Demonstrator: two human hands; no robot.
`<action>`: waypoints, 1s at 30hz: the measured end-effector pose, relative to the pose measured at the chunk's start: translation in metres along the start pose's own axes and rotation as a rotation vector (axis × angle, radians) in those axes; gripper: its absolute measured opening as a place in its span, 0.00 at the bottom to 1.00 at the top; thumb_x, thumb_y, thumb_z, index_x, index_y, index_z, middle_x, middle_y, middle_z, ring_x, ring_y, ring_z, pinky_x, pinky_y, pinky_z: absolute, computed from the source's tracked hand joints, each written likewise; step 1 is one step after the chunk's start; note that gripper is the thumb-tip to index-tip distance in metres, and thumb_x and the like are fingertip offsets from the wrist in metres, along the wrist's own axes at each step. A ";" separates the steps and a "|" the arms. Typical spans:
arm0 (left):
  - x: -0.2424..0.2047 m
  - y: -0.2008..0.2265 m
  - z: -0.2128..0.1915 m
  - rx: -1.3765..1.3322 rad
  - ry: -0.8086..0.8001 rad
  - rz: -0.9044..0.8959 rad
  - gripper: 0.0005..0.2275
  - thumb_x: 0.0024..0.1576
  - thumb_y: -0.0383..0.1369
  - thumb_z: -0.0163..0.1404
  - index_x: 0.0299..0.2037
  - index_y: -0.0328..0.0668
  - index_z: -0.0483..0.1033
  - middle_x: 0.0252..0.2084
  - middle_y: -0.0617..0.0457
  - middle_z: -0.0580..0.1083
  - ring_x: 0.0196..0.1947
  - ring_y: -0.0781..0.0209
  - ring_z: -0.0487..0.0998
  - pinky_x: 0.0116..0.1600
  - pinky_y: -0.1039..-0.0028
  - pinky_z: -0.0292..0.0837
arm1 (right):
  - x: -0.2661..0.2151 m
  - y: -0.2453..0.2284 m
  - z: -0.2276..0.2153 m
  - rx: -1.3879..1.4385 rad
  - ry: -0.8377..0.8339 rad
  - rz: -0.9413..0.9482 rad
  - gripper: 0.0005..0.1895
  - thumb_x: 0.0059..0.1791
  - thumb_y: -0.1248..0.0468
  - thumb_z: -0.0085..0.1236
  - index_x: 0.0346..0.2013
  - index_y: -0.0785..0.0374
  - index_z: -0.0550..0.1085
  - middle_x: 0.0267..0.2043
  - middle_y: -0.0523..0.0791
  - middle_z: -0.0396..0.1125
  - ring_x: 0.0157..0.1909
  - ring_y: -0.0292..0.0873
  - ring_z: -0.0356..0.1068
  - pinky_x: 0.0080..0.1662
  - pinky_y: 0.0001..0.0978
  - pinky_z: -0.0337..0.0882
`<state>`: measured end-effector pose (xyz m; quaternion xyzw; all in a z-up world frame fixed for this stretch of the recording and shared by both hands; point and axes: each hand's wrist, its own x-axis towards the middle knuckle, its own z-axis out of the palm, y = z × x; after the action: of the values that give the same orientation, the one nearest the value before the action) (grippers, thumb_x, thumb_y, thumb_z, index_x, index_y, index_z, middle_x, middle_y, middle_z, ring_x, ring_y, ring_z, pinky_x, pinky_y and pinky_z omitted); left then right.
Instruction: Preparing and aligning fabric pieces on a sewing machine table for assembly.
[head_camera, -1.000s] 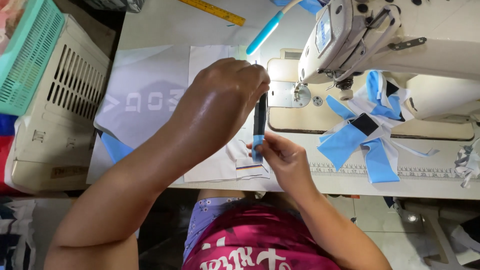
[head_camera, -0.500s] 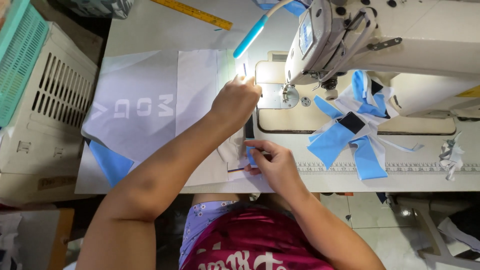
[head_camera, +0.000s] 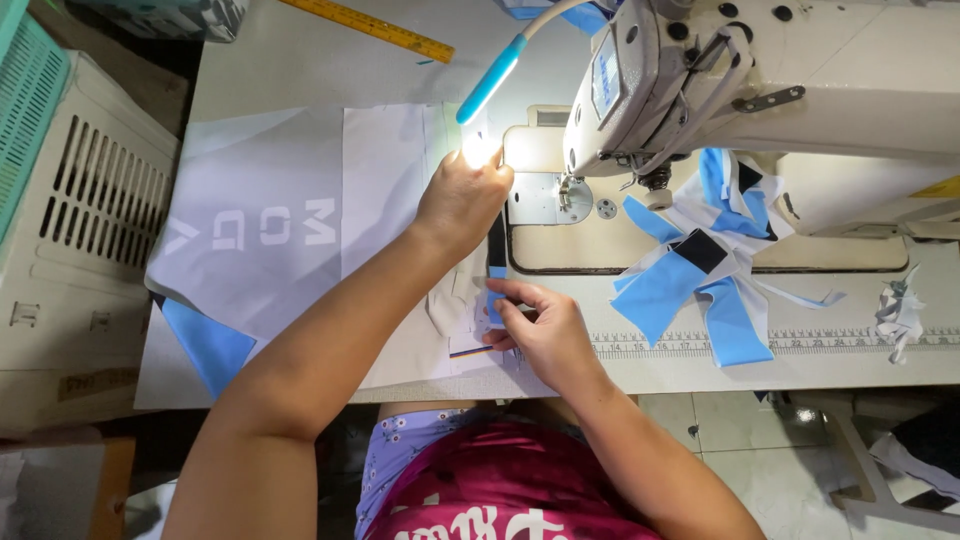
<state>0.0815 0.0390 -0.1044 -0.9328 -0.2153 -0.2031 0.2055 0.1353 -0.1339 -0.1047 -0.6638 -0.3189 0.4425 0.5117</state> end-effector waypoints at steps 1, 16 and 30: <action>-0.001 -0.001 0.003 -0.002 -0.001 0.001 0.11 0.35 0.19 0.60 0.22 0.47 0.75 0.25 0.57 0.70 0.25 0.67 0.71 0.29 0.82 0.68 | 0.001 0.001 0.000 0.000 0.001 0.002 0.14 0.45 0.71 0.50 0.45 0.70 0.74 0.32 0.55 0.70 0.25 0.47 0.75 0.30 0.31 0.80; -0.003 0.000 0.020 0.028 0.043 -0.016 0.12 0.34 0.19 0.59 0.23 0.49 0.75 0.27 0.57 0.69 0.27 0.66 0.70 0.30 0.80 0.65 | -0.015 -0.005 -0.006 -0.118 -0.088 0.002 0.15 0.45 0.69 0.52 0.46 0.69 0.75 0.25 0.54 0.70 0.20 0.45 0.74 0.24 0.30 0.78; -0.056 0.011 -0.047 -0.437 -0.091 0.055 0.07 0.43 0.27 0.59 0.29 0.43 0.75 0.35 0.53 0.70 0.39 0.57 0.71 0.40 0.72 0.71 | -0.045 -0.003 -0.072 -0.261 -0.107 0.002 0.14 0.44 0.70 0.54 0.44 0.65 0.77 0.18 0.52 0.71 0.12 0.40 0.70 0.14 0.25 0.71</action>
<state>0.0264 -0.0101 -0.0944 -0.9689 -0.1495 -0.1970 -0.0058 0.1829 -0.2009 -0.0842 -0.7008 -0.3998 0.4324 0.4027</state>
